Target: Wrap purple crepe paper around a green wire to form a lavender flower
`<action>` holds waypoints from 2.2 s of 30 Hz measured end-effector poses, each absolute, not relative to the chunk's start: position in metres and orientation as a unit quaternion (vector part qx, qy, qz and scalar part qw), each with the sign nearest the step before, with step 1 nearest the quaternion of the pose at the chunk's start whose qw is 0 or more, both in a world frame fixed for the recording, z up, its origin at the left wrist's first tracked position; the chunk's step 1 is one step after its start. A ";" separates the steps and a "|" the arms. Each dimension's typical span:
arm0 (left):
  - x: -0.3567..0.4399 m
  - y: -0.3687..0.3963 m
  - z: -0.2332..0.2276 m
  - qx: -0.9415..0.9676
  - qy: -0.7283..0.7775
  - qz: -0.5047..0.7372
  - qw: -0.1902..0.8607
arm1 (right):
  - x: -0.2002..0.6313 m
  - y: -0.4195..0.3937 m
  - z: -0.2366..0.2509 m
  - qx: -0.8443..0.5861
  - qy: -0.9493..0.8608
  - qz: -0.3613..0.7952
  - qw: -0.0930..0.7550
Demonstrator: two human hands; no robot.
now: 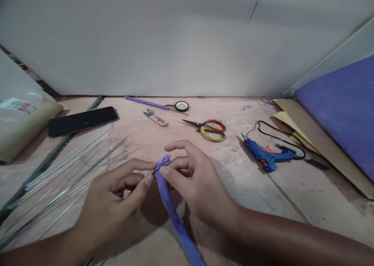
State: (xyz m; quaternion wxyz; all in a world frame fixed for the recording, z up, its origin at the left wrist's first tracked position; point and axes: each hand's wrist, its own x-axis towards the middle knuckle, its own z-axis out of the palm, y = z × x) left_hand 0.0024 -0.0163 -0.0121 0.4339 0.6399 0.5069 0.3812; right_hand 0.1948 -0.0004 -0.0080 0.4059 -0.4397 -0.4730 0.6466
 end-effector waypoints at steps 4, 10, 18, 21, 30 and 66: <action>0.004 -0.018 -0.010 0.653 0.504 0.380 0.420 | 0.196 0.000 -0.010 -0.447 -0.512 0.610 0.407; 0.003 -0.018 -0.009 0.641 0.530 0.384 0.400 | 0.198 0.004 -0.011 -0.437 -0.531 0.599 0.411; 0.006 -0.019 -0.005 0.636 0.522 0.403 0.399 | 0.212 0.022 -0.010 -0.479 -0.546 0.443 0.526; 0.007 -0.018 -0.005 0.641 0.519 0.407 0.394 | 0.222 0.031 0.004 -0.494 -0.551 0.377 0.557; 0.004 -0.019 -0.009 0.647 0.516 0.390 0.402 | 0.245 0.061 0.013 -0.494 -0.573 0.361 0.546; -0.006 -0.023 -0.016 0.779 0.406 0.354 0.322 | 0.195 0.002 -0.012 -0.416 -0.486 0.698 0.322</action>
